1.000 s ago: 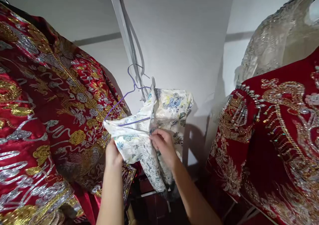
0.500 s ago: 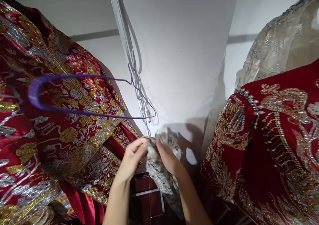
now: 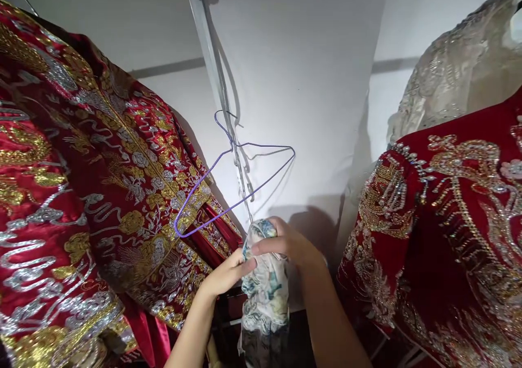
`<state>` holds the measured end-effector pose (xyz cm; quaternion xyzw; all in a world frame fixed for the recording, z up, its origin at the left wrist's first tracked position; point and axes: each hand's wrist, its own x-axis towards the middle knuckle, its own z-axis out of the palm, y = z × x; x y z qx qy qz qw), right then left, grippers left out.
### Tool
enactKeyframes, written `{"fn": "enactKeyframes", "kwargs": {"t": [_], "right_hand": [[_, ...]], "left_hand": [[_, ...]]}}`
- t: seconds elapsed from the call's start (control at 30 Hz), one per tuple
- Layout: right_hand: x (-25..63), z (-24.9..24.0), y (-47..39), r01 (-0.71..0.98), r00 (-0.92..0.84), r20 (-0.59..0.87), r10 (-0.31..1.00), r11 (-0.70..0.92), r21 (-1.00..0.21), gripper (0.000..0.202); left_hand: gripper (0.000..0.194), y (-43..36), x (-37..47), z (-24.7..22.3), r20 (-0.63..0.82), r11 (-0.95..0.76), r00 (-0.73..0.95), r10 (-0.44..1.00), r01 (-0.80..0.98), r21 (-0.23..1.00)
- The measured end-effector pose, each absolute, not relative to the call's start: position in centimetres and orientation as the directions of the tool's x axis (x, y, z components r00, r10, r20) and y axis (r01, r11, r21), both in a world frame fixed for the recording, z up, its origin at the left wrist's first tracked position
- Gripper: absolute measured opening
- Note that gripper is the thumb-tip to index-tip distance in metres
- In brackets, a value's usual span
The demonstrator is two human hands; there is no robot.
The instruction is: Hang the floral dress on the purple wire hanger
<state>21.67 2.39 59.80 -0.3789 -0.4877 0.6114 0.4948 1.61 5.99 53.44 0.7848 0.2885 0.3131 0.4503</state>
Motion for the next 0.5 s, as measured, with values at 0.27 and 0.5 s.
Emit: {"fn": "enactKeyframes", "kwargs": {"t": [0.27,0.5], "right_hand": [[24.2,63.3,7.2,0.220,0.211,0.517,0.829,0.476,-0.852,0.018],[23.0,61.1,12.9,0.277,0.052,0.607,0.793,0.573,-0.772,0.025]], "left_hand": [[0.045,4.2,-7.0,57.0,0.055,-0.361,0.474,0.879,0.585,0.726],[0.022,1.9,-9.8,61.4,0.738,-0.705,0.238,0.632,0.572,0.419]]}}
